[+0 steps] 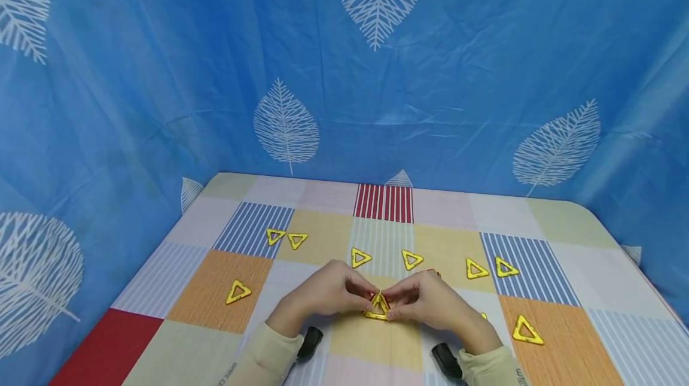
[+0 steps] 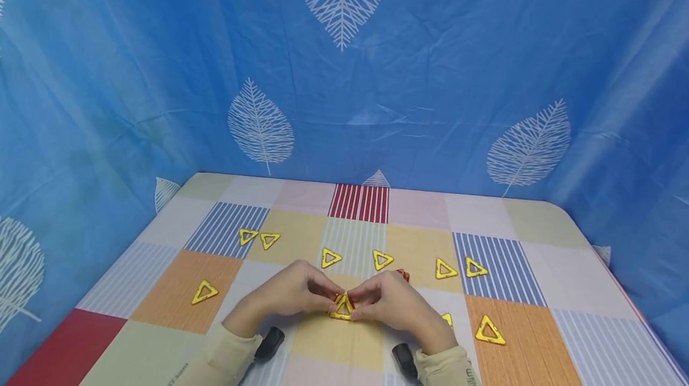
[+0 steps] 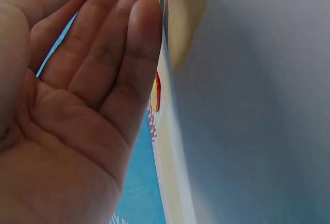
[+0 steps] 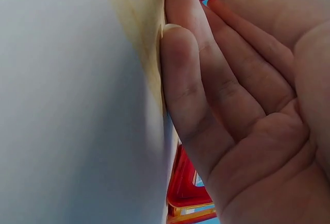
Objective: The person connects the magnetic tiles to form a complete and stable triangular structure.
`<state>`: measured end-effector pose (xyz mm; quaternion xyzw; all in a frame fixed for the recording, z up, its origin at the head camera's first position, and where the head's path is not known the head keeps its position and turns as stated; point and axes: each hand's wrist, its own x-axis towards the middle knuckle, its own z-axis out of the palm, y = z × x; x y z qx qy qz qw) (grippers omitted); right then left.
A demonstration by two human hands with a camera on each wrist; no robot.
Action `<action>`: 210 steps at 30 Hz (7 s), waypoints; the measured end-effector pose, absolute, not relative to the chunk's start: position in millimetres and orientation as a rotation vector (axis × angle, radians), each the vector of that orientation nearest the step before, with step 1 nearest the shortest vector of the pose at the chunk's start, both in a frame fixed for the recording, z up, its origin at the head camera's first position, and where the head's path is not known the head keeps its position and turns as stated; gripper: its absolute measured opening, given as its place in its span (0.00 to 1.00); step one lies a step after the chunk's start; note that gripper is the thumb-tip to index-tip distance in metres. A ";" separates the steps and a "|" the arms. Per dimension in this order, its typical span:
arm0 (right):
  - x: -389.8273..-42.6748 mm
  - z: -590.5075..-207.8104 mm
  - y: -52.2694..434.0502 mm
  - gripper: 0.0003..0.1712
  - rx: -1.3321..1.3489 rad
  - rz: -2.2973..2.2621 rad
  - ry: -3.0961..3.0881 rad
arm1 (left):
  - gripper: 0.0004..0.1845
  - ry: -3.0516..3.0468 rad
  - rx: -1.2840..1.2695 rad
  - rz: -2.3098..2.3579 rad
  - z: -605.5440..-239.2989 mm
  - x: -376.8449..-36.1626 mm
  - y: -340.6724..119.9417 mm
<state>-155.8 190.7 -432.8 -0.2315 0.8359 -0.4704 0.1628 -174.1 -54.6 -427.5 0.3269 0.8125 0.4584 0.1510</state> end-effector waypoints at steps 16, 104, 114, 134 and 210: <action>-158.0 -433.6 190.5 0.14 -0.796 -1.338 2.397 | 0.10 2.386 0.970 1.277 -425.0 -172.1 -48.7; -161.4 -427.1 303.3 0.23 0.199 -1.030 2.999 | 0.16 2.390 0.877 1.022 -427.4 -169.7 -52.1; -158.2 -406.9 284.6 0.20 -0.115 -1.197 2.966 | 0.15 2.407 0.903 1.008 -428.2 -170.1 -52.7; -154.2 -392.6 245.3 0.13 -0.558 -1.279 2.736 | 0.09 2.480 0.833 1.066 -426.5 -169.3 -50.5; -155.3 -425.7 178.0 0.15 -0.831 -1.247 2.562 | 0.10 2.491 0.839 1.086 -429.2 -171.5 -50.6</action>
